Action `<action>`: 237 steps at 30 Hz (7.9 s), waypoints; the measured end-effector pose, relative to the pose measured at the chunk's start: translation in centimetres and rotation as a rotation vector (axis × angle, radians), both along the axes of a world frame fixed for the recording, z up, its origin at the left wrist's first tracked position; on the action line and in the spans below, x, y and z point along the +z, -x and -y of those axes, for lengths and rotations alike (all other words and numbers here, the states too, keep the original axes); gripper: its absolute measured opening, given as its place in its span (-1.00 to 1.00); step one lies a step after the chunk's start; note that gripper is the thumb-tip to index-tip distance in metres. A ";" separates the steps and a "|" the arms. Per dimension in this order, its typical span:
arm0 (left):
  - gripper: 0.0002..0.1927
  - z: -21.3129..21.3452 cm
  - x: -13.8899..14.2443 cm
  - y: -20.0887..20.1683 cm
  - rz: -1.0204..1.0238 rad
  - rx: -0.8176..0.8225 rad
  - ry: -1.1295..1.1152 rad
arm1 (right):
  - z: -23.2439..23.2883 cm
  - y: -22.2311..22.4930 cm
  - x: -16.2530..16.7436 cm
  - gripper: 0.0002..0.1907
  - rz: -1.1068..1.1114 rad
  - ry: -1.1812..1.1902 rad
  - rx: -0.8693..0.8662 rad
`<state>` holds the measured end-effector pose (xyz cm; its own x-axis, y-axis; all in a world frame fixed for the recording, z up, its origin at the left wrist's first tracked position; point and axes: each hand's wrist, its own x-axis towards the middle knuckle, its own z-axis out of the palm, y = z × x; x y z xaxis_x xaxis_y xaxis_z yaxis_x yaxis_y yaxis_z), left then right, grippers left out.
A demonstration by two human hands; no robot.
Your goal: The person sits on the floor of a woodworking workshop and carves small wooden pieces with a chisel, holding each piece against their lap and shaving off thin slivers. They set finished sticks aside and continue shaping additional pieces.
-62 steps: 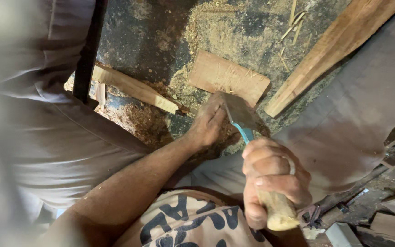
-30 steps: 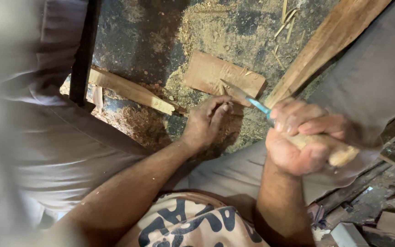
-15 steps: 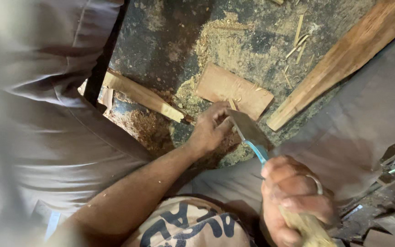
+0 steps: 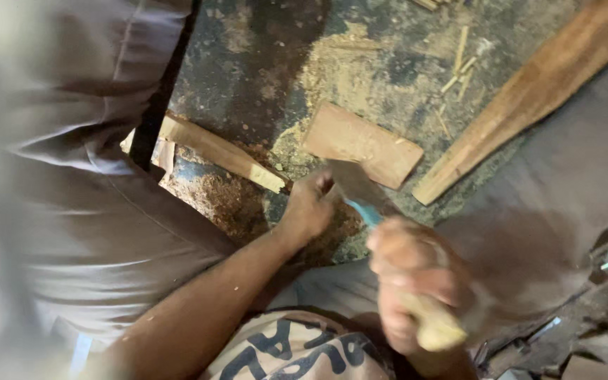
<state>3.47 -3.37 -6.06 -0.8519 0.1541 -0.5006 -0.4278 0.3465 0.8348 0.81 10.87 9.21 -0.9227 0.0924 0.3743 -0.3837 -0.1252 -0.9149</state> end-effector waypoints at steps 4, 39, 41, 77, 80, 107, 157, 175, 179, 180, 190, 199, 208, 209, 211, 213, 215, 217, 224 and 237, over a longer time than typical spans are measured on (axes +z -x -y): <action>-0.89 0.4 2.4 0.4 0.120 0.184 0.016 | -1.4 -1.1 0.0 -0.62 0.055 -0.006 -0.173; -0.76 -2.1 6.9 4.4 -0.235 -0.196 0.013 | -8.1 -5.5 -0.2 -0.50 -0.079 -0.021 -0.366; -0.68 -2.2 6.2 4.4 -0.064 -0.089 -0.047 | -7.1 -5.4 0.4 -0.54 -0.083 -0.036 -0.344; -0.76 -2.4 2.3 2.9 0.201 0.005 -0.385 | -7.3 -1.0 -2.4 -0.61 -0.052 -0.023 -0.500; -0.74 -2.1 2.7 2.7 0.165 -0.138 -0.258 | -8.4 -2.4 -2.9 -0.61 -0.104 -0.159 -0.566; -0.75 -2.2 3.2 3.3 0.178 -0.300 -0.030 | -4.6 -2.4 2.4 -0.59 -0.093 -0.170 -0.055; -0.80 -2.9 3.9 4.7 0.234 -0.244 -0.091 | -5.2 -2.0 1.3 -0.56 -0.126 -0.163 -0.151; -0.83 -3.5 4.4 5.5 0.312 -0.178 -0.105 | -3.3 -0.3 0.9 -0.66 0.007 -0.155 -0.161; -0.76 -3.2 3.8 5.0 0.399 -0.233 -0.091 | -2.8 -1.1 2.9 -0.64 -0.023 -0.099 -0.210; -0.78 -3.2 3.7 4.7 0.366 -0.201 -0.116 | -2.7 -1.5 3.1 -0.61 -0.008 -0.117 -0.229; -0.80 -3.3 3.3 5.0 0.333 -0.186 -0.100 | -2.3 -0.6 -0.6 -0.70 -0.042 -0.141 -0.145; -0.89 -3.0 3.5 4.3 0.199 -0.056 -0.271 | -3.1 1.6 -3.5 -0.70 0.182 0.338 -0.242; -0.69 -3.2 1.1 3.9 0.246 -0.058 -0.485 | -5.0 3.7 -3.8 -0.71 0.171 0.147 -0.350; -0.62 -3.0 1.2 4.1 0.237 -0.015 -0.571 | -5.0 3.6 -3.6 -0.71 0.154 0.150 -0.353; -0.39 -2.4 1.9 4.5 0.274 -0.031 -0.628 | -5.0 3.0 -3.4 -0.70 0.136 0.190 -0.376; -0.25 -2.0 3.2 4.8 0.310 -0.065 -0.694 | -5.2 2.2 -3.4 -0.69 0.120 0.205 -0.395; -0.21 -1.7 4.7 5.3 0.327 -0.109 -0.765 | -5.5 1.5 -3.5 -0.69 0.092 0.204 -0.394; -0.23 -1.6 6.4 5.7 0.419 -0.087 -0.851 | -5.7 1.1 -3.7 -0.69 0.079 0.204 -0.388; -0.47 -0.8 10.1 6.4 0.612 0.009 -1.046 | -5.4 1.1 -3.7 -0.67 0.019 0.113 -0.385; -0.77 -0.7 7.8 6.4 0.565 0.106 -1.290 | -4.2 0.9 -3.1 -0.60 0.043 -0.020 -0.350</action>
